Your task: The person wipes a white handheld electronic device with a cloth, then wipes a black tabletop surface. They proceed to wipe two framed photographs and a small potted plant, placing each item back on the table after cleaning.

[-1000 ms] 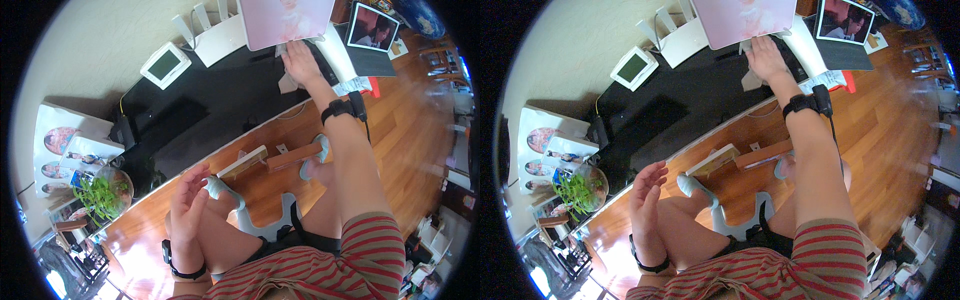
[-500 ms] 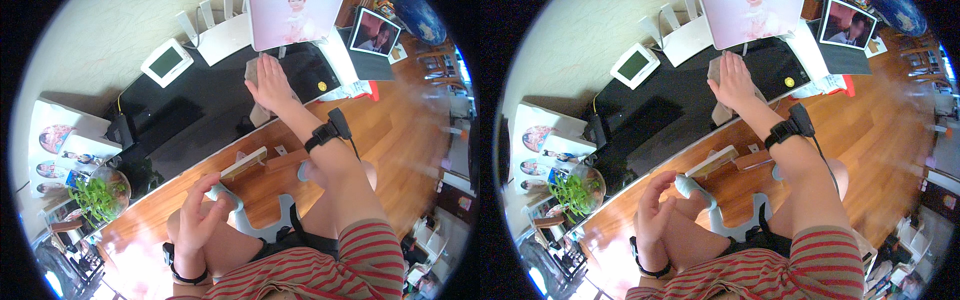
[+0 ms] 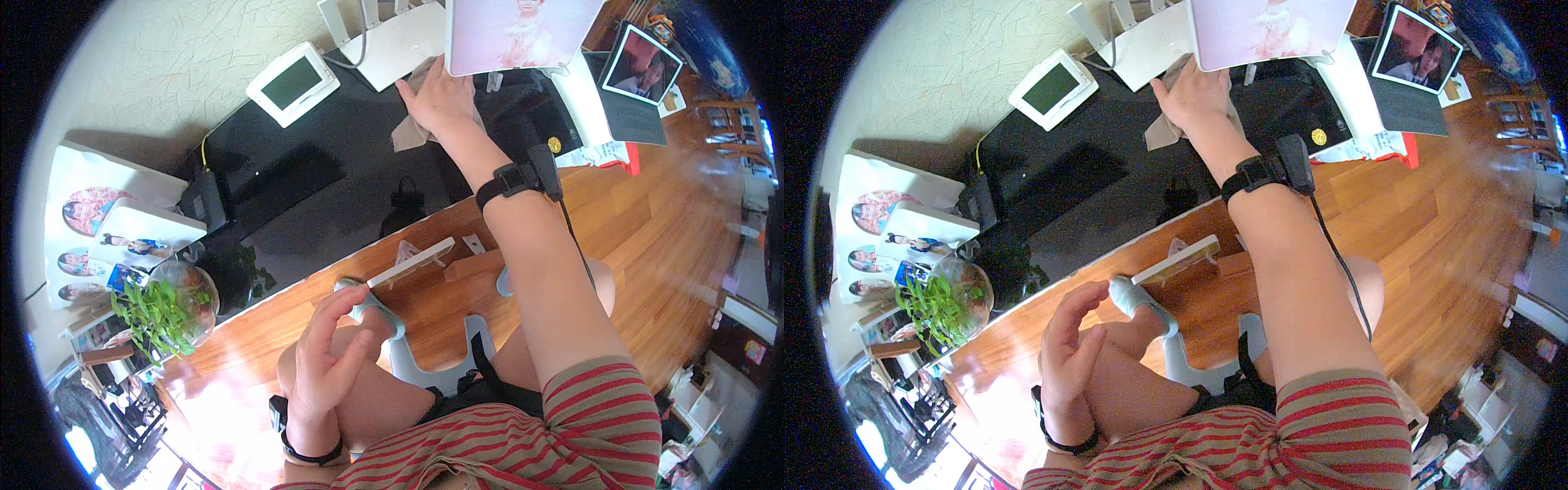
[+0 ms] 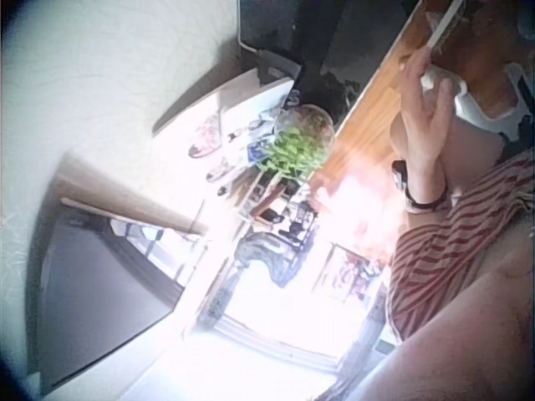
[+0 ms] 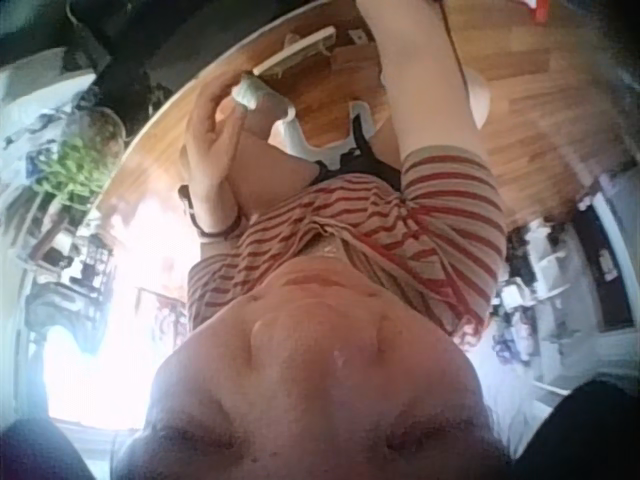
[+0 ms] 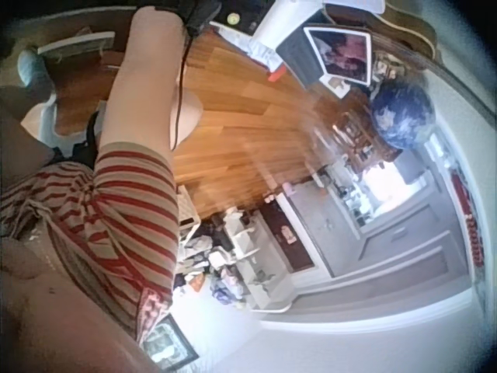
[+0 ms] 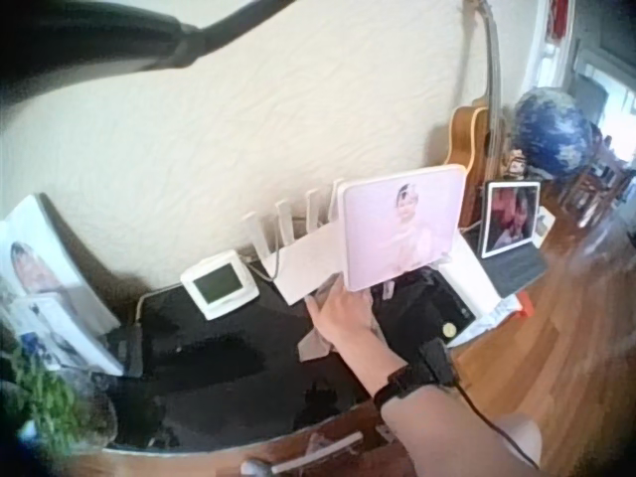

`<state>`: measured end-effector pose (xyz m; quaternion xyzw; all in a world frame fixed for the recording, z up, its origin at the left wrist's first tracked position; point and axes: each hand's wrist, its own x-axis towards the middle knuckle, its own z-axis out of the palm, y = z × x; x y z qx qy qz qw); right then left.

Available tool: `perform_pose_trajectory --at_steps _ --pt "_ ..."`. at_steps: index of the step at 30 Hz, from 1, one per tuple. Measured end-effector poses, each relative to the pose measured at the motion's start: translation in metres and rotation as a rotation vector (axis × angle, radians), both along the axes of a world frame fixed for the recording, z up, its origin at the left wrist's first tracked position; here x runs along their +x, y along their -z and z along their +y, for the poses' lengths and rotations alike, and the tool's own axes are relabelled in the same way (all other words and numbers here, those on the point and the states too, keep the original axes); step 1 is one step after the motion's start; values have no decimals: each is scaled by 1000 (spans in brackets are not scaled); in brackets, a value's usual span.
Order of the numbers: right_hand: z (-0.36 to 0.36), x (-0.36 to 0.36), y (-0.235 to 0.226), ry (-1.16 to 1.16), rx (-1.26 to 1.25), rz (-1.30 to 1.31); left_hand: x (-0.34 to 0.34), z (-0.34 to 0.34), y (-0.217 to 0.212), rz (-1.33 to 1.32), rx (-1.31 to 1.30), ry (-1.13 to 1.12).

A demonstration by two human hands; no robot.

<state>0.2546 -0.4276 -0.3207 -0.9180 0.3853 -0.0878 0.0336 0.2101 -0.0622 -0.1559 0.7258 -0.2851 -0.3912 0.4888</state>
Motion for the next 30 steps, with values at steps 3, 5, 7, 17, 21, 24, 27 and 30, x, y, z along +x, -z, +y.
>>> perform_pose_trajectory --at_steps 3,5,7,17,21,24,27,30 --pt "5 0 -7 -20 0 31 2 -7 3 172 -36 -67" --pt "11 -5 -12 -45 -39 46 1 -17 4 238 -54 -95" --pt "19 -9 -13 -85 -80 29 -1 -29 3 207 -72 -97" --pt "39 -44 -7 -520 -50 -151 93 -111 8 639 -396 -322" --pt "38 -66 -12 -588 -35 -207 133 -201 84 492 -168 -608" --pt "42 -83 -14 -704 58 -136 152 -238 115 511 -140 -650" --pt "45 -88 -13 -666 7 -129 163 -256 124 552 -118 -682" --pt "47 -86 -11 -650 -33 -141 174 -268 122 563 -2 -700"
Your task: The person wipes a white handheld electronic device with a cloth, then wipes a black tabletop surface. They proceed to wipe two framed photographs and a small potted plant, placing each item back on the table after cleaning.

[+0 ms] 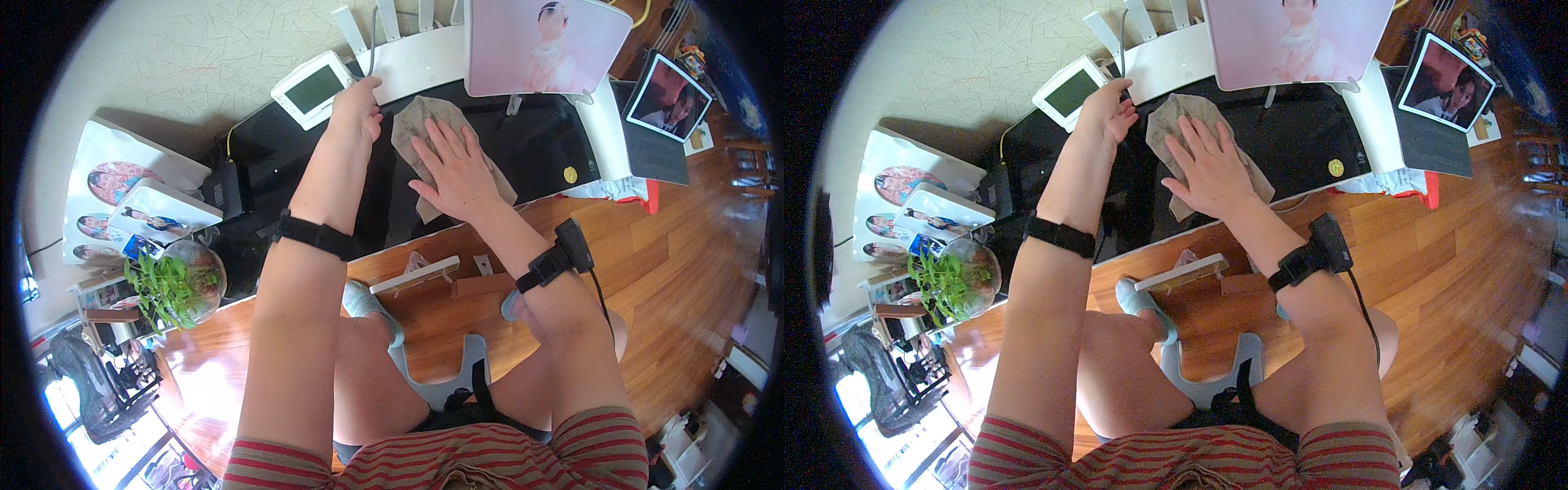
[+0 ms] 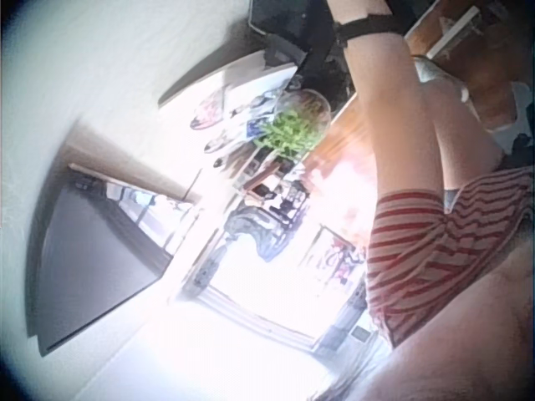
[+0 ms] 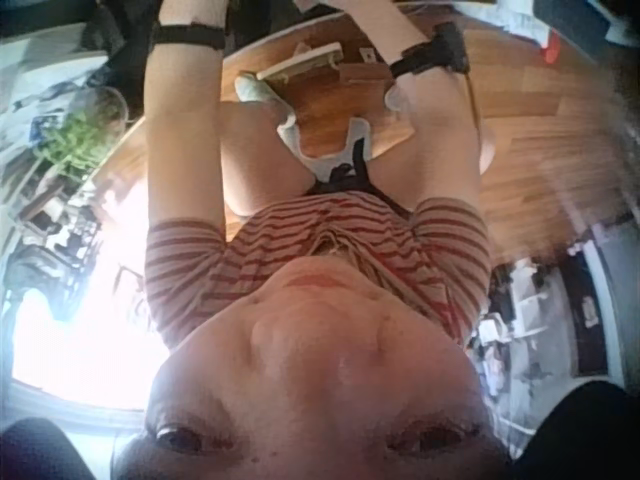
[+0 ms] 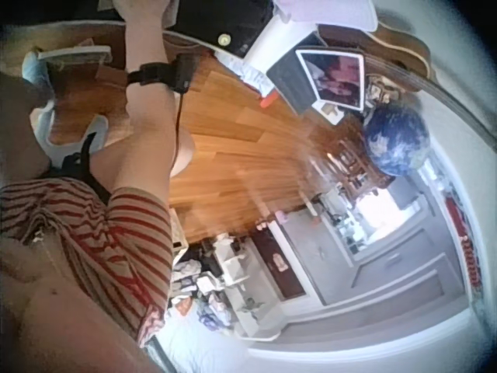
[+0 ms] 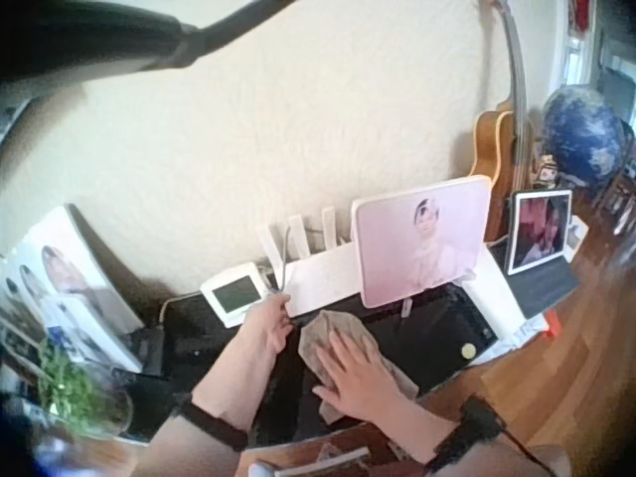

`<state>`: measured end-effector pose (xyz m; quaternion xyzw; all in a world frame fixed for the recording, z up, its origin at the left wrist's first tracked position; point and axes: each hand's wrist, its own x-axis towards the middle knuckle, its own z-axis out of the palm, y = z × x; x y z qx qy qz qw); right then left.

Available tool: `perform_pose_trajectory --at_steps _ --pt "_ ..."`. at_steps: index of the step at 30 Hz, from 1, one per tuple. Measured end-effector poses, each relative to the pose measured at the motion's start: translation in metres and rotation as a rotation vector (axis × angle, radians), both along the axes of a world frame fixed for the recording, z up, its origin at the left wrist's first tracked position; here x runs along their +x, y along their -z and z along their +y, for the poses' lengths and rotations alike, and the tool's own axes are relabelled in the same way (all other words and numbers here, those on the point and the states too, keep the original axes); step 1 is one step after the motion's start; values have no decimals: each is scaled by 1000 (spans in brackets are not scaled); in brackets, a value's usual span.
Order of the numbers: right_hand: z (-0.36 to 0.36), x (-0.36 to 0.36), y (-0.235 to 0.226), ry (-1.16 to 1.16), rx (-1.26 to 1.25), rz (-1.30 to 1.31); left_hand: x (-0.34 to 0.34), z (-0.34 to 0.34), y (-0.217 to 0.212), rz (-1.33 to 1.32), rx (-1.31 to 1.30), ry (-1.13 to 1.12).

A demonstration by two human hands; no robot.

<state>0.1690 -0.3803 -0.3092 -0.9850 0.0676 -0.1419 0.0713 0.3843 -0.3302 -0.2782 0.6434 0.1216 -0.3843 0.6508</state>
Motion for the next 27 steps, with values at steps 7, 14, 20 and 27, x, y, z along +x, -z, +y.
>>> perform_pose_trajectory --at_steps 7,14,20,27 --pt "1 5 0 48 -8 18 6 -20 3 46 -242 -176" --pt "-15 39 20 342 -110 -73 4 -22 -7 -4 -382 -102" --pt "-48 95 33 561 -159 -77 3 -13 -13 -58 -459 -78" --pt "-58 154 28 476 -102 -127 8 -10 -3 -91 -536 -10"
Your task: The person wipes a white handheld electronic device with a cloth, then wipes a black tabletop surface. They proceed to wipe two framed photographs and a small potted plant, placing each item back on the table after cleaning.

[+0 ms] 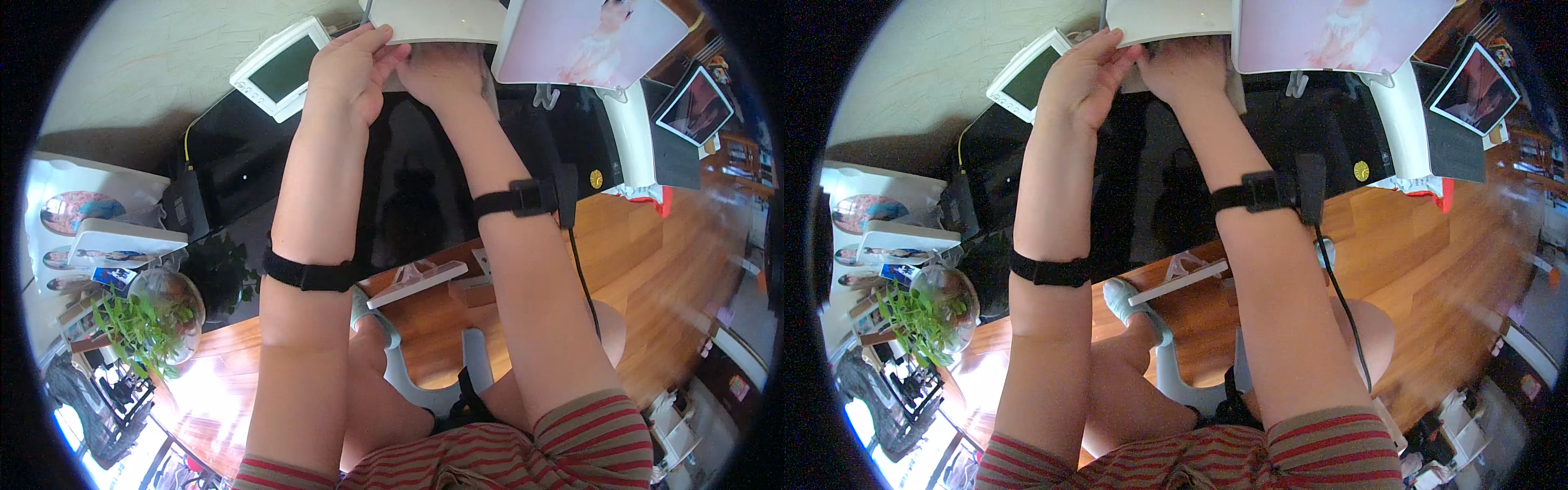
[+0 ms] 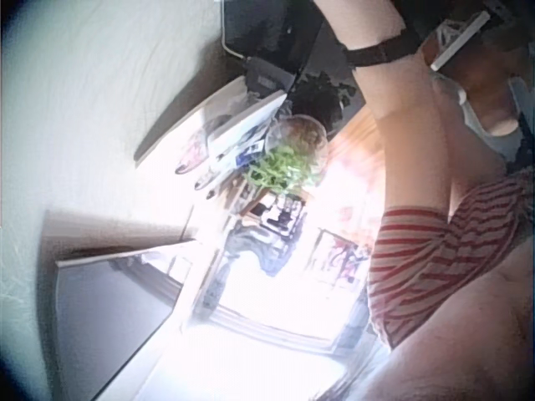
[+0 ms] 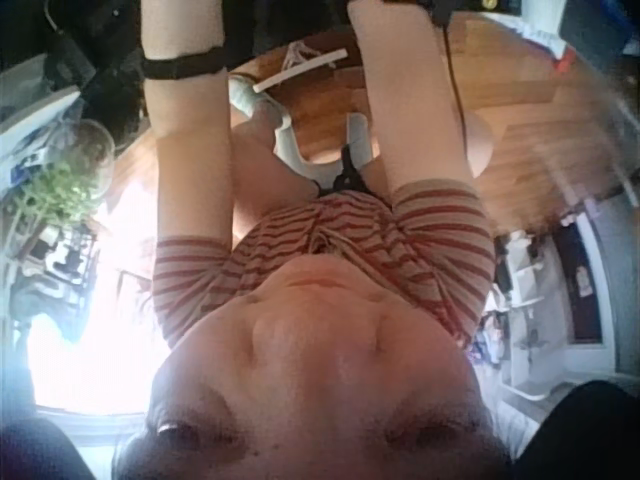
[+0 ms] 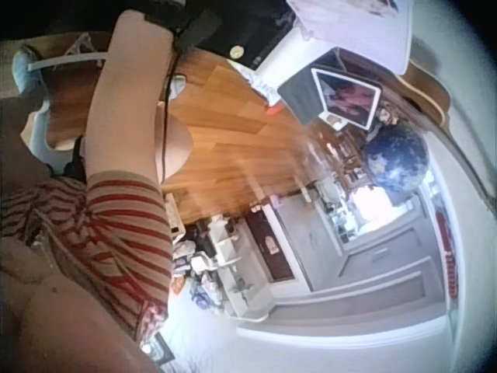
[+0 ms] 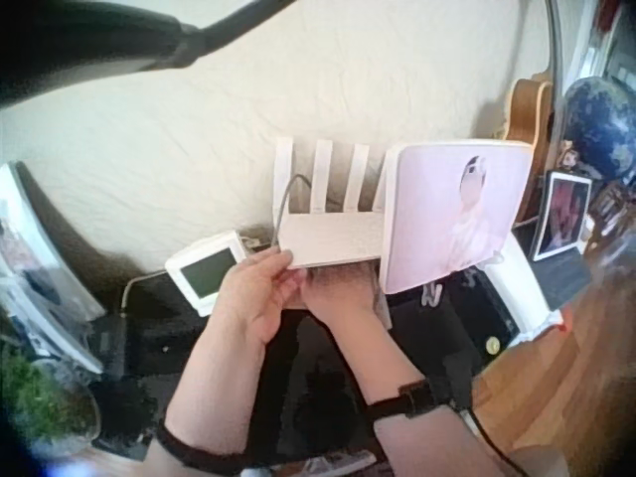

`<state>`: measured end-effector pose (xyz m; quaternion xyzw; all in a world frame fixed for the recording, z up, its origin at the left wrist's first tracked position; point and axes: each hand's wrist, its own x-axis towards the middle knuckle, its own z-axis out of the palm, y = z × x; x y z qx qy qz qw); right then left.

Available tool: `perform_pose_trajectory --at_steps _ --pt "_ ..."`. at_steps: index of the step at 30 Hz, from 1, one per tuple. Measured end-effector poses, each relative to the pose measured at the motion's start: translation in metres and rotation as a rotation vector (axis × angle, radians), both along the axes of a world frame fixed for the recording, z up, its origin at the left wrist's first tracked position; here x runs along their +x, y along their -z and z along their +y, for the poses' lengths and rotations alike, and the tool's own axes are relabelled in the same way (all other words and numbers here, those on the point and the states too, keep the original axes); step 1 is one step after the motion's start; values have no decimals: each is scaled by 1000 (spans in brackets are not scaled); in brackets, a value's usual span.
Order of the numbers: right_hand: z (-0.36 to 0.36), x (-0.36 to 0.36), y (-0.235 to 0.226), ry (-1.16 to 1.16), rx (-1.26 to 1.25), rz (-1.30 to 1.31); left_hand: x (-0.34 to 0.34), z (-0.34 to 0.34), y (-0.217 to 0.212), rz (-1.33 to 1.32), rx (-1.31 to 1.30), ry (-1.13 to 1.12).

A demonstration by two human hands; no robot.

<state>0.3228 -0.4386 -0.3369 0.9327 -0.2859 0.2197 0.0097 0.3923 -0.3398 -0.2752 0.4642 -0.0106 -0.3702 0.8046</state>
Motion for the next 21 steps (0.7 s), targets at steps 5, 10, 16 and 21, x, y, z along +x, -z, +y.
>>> perform_pose_trajectory --at_steps 5,10,16,21 --pt "1 16 -10 -204 260 -32 -2 0 2 -67 47 13" --pt "18 -5 -7 -438 342 73 -6 -2 2 -117 117 28" --pt "41 -55 -13 -673 8 121 -6 -4 11 -94 200 31" --pt "70 -121 -30 -803 95 250 -11 -6 27 -174 279 15"
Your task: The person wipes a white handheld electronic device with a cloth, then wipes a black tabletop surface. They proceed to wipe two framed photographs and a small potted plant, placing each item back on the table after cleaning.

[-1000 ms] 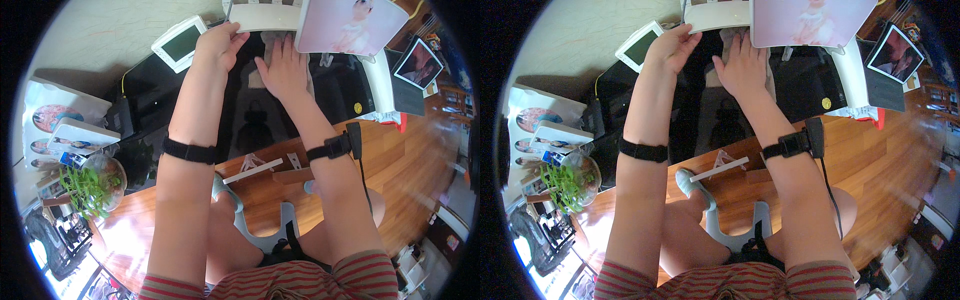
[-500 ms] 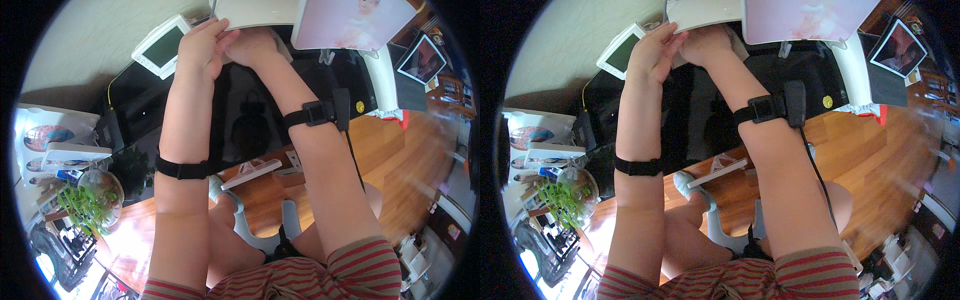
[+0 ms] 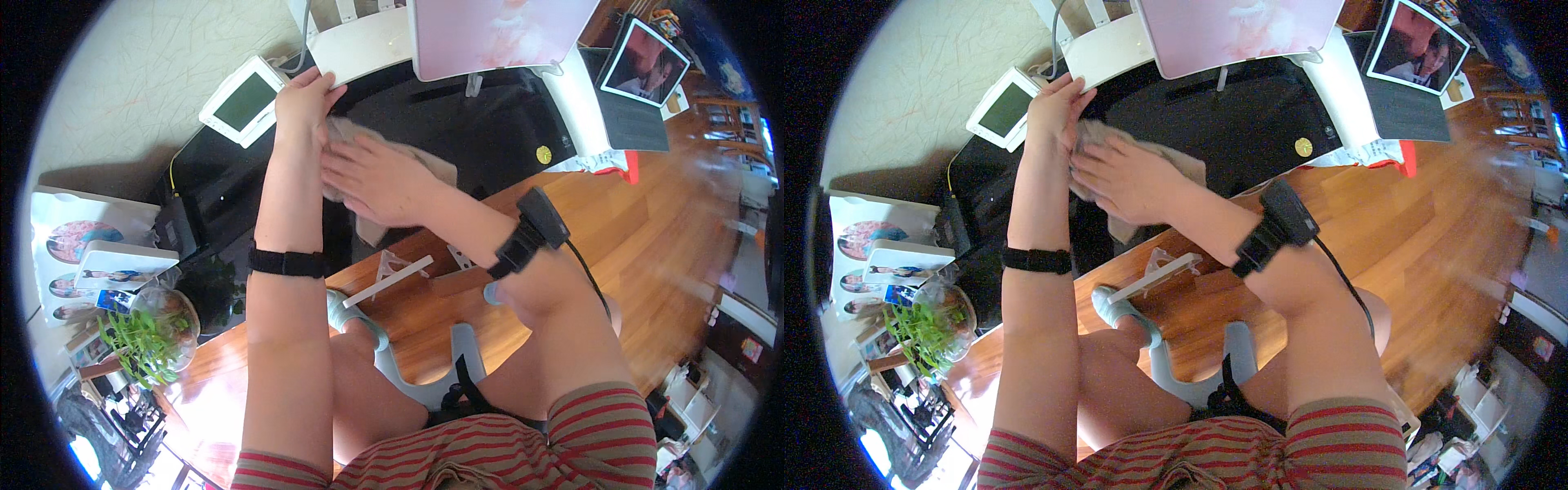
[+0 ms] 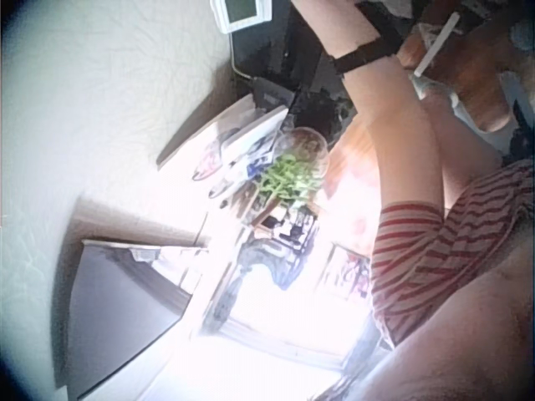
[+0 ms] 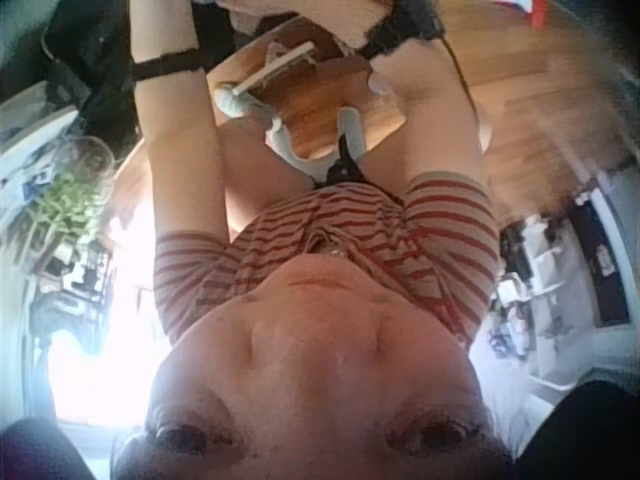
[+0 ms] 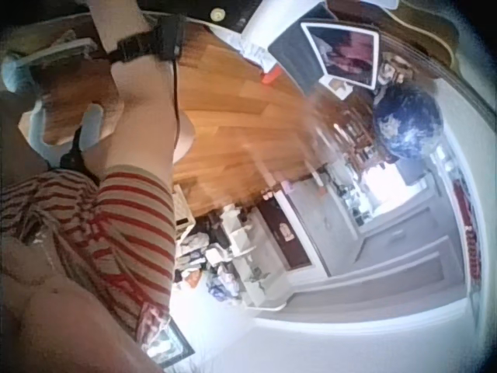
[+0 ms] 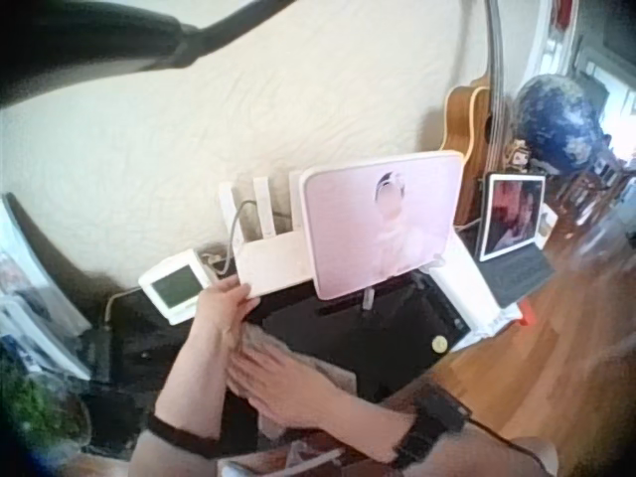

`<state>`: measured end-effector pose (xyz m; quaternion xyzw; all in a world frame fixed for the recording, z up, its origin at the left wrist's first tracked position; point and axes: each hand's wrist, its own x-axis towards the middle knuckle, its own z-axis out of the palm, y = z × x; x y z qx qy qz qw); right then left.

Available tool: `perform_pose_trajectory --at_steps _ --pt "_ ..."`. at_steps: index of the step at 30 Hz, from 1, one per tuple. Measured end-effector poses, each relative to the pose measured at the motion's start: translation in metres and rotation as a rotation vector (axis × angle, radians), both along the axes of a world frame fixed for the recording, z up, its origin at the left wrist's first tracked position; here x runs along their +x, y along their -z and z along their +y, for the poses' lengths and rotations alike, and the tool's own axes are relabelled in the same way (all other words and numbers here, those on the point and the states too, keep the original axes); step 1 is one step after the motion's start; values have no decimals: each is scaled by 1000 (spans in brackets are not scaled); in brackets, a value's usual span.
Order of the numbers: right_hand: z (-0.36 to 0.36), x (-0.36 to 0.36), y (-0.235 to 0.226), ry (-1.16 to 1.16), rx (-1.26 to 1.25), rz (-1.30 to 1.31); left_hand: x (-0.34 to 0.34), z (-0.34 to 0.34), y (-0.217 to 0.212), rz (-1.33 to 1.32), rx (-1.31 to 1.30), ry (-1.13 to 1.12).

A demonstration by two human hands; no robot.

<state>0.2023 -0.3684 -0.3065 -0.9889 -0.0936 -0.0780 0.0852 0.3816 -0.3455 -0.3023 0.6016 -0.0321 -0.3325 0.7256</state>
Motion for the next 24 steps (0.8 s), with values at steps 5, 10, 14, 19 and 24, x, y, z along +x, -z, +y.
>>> perform_pose_trajectory --at_steps 5,10,14,19,24 --pt "-7 -67 -1 -158 101 96 -9 2 15 -188 195 32" --pt "-55 -101 -9 -80 92 244 0 13 8 -499 536 205" --pt "-83 -109 -11 80 95 127 8 35 -21 -542 539 238" --pt "-45 -79 3 340 -104 -17 5 77 -77 -660 614 501" --pt "50 -25 3 265 -99 -60 -22 146 -133 -827 604 670"
